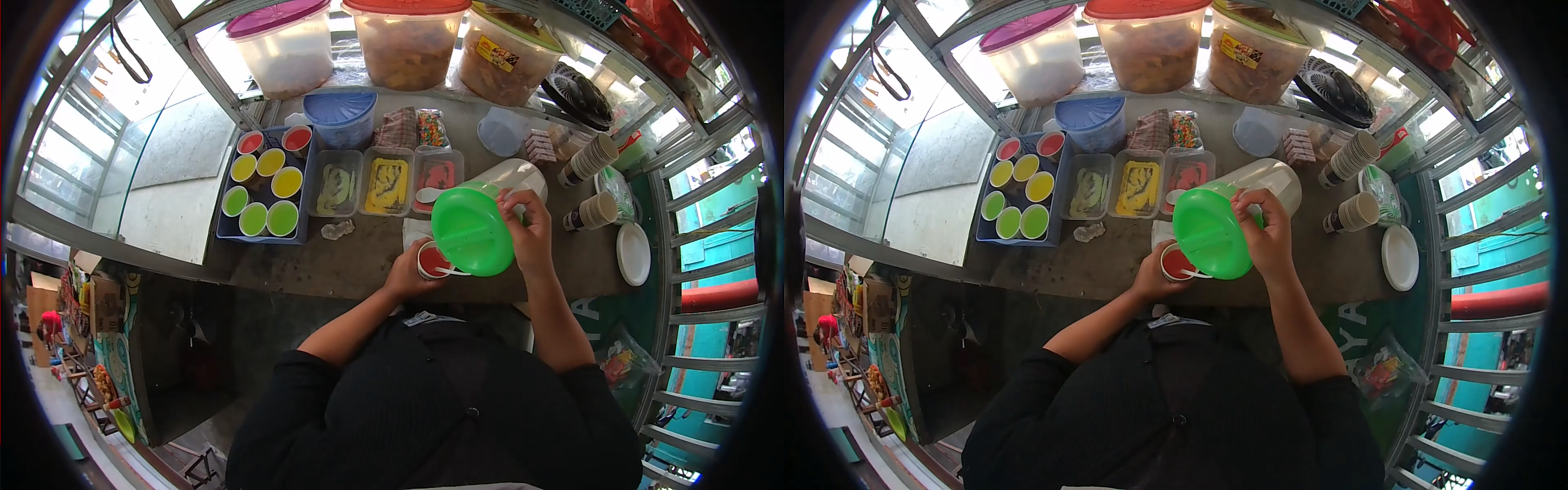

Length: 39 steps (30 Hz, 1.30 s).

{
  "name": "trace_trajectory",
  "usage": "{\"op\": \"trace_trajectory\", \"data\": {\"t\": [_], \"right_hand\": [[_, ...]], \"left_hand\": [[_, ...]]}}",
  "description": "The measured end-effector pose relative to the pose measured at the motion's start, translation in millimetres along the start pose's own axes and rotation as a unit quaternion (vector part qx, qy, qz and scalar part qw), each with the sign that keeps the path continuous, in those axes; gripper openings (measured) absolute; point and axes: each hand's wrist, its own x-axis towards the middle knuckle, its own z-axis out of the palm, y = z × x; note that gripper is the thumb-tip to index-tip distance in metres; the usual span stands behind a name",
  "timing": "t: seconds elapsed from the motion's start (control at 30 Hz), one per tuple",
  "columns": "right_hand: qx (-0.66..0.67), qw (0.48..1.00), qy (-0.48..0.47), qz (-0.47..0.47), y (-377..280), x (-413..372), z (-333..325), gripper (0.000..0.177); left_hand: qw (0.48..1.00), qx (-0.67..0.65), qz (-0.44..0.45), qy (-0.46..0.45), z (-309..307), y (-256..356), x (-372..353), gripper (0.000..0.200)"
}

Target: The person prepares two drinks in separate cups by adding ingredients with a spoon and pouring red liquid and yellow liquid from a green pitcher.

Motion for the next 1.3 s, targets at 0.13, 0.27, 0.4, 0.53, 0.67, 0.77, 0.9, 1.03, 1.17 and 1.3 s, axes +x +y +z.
{"op": "trace_trajectory", "data": {"t": [0.13,0.27,0.4,0.53,0.67,0.77,0.9,1.03,1.17,1.3], "right_hand": [[0.007,1.000,0.002,0.004,0,0,-1,0.008],[0.001,1.000,-0.002,0.007,3,5,-6,0.008],[0.018,1.000,-0.011,0.011,4,9,-8,0.008],[0.016,1.000,-0.004,0.015,4,13,-13,0.009],[0.012,1.000,0.006,0.023,3,16,-20,0.009],[0.037,0.999,0.003,0.032,6,17,-24,0.009],[0.035,0.999,0.005,0.030,4,20,-23,0.008],[0.040,0.999,-0.008,0.031,0,21,-19,0.008],[0.027,0.999,-0.023,0.032,1,20,-15,0.008],[-0.002,1.000,-0.011,0.025,0,20,-11,0.009]], "left_hand": [[1.000,0.001,0.004,-0.005,0,-3,0,0.088],[1.000,-0.003,0.001,-0.006,1,-5,-1,0.090],[1.000,0.006,0.000,-0.008,1,-8,-2,0.091],[1.000,0.020,0.003,-0.008,1,-10,-3,0.092],[0.999,0.018,0.030,0.002,2,-12,-2,0.086],[1.000,0.015,0.023,-0.008,2,-9,-1,0.088],[0.998,0.040,0.045,0.001,7,-19,-2,0.090],[1.000,0.015,0.013,-0.006,2,-10,0,0.091],[1.000,0.005,0.015,-0.009,1,-11,2,0.089],[1.000,0.005,0.028,-0.005,1,-12,2,0.087]]}}
